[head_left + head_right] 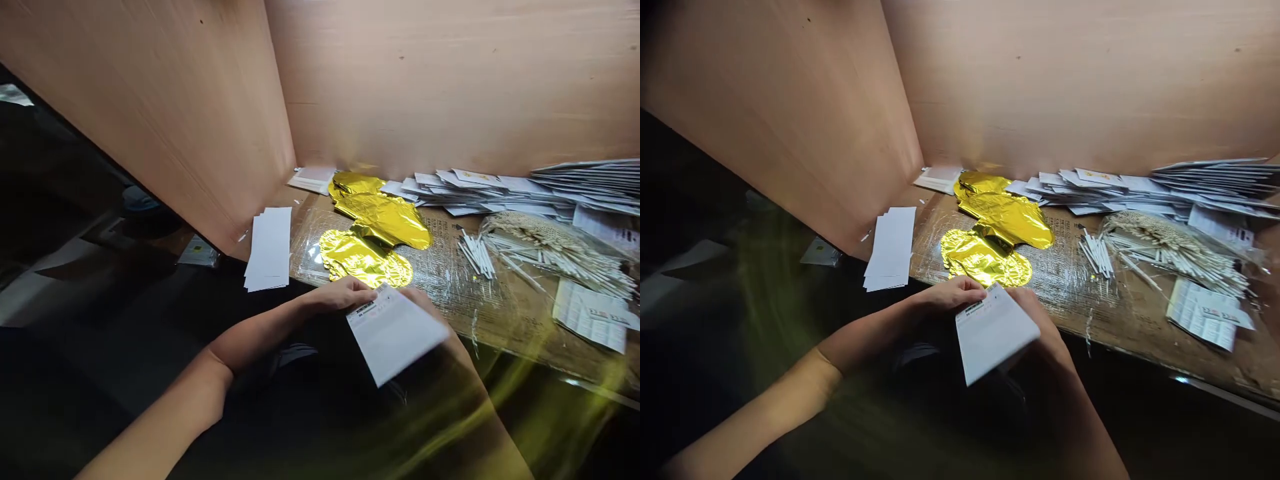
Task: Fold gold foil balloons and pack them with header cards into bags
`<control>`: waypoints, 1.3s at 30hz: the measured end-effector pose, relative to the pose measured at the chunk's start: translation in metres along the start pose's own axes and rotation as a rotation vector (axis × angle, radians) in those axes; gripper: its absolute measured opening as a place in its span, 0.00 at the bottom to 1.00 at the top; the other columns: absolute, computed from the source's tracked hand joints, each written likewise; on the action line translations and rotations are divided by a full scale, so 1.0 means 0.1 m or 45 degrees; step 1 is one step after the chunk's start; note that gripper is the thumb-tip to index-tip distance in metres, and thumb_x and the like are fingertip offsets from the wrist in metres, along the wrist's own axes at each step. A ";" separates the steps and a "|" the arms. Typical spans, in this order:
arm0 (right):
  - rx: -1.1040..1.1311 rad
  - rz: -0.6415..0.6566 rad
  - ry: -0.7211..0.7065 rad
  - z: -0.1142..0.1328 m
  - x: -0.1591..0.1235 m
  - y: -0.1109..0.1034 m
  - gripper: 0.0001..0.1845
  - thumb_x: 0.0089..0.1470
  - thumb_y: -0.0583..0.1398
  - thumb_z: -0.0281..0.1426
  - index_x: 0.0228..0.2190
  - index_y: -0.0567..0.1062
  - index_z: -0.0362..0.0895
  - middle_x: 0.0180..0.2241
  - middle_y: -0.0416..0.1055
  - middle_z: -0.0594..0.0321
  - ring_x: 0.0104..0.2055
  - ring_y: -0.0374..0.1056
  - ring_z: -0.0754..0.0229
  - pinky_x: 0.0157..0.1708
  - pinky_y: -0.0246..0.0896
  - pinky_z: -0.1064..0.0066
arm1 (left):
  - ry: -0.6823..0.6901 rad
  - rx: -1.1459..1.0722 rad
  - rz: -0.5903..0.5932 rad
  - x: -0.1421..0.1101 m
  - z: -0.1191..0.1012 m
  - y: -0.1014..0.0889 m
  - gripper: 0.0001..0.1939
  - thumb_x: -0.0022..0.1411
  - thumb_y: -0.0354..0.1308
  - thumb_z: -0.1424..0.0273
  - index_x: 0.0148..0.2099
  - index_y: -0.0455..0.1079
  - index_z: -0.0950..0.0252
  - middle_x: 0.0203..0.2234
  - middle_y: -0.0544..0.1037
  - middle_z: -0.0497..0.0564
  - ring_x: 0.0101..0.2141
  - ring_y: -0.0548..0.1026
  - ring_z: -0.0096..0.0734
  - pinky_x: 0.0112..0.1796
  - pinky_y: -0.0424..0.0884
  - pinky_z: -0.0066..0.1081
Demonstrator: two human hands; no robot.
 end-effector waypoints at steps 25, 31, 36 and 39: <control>-0.617 -0.795 0.736 -1.44 0.65 -1.62 0.16 0.64 0.60 0.32 0.46 0.79 0.31 0.54 0.73 0.23 0.61 0.68 0.31 0.60 0.56 0.45 | -0.202 -1.222 -0.238 0.47 0.22 0.27 0.38 0.45 0.81 0.65 0.53 0.64 0.63 0.43 0.83 0.54 0.40 0.82 0.40 0.45 0.80 0.43; -0.477 -0.550 0.538 -1.13 0.48 -1.08 0.19 0.67 0.56 0.41 0.35 0.78 0.40 0.34 0.78 0.47 0.38 0.74 0.48 0.40 0.65 0.62 | -0.226 -1.282 -0.357 0.54 0.30 0.20 0.37 0.48 0.78 0.67 0.56 0.64 0.62 0.42 0.81 0.51 0.38 0.80 0.34 0.43 0.78 0.36; 0.371 -0.414 0.129 -0.51 0.16 -0.19 0.23 0.62 0.62 0.51 0.28 0.73 0.45 0.25 0.70 0.64 0.27 0.63 0.60 0.28 0.61 0.69 | -0.187 -1.270 -0.348 0.52 0.34 0.27 0.35 0.51 0.77 0.65 0.57 0.64 0.62 0.44 0.81 0.52 0.40 0.80 0.34 0.44 0.77 0.36; 0.600 -0.482 0.197 -0.39 0.10 0.05 0.23 0.58 0.68 0.51 0.26 0.72 0.46 0.23 0.69 0.66 0.25 0.63 0.61 0.25 0.60 0.71 | -0.152 -1.218 -0.326 0.49 0.34 0.31 0.32 0.53 0.76 0.64 0.56 0.64 0.62 0.45 0.81 0.53 0.40 0.80 0.35 0.43 0.77 0.36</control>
Point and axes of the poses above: each hand's wrist, its own x-axis towards the middle knuckle, its own y-axis out of the palm, z = x × y, the point moved 4 cm from there along x, towards the middle knuckle
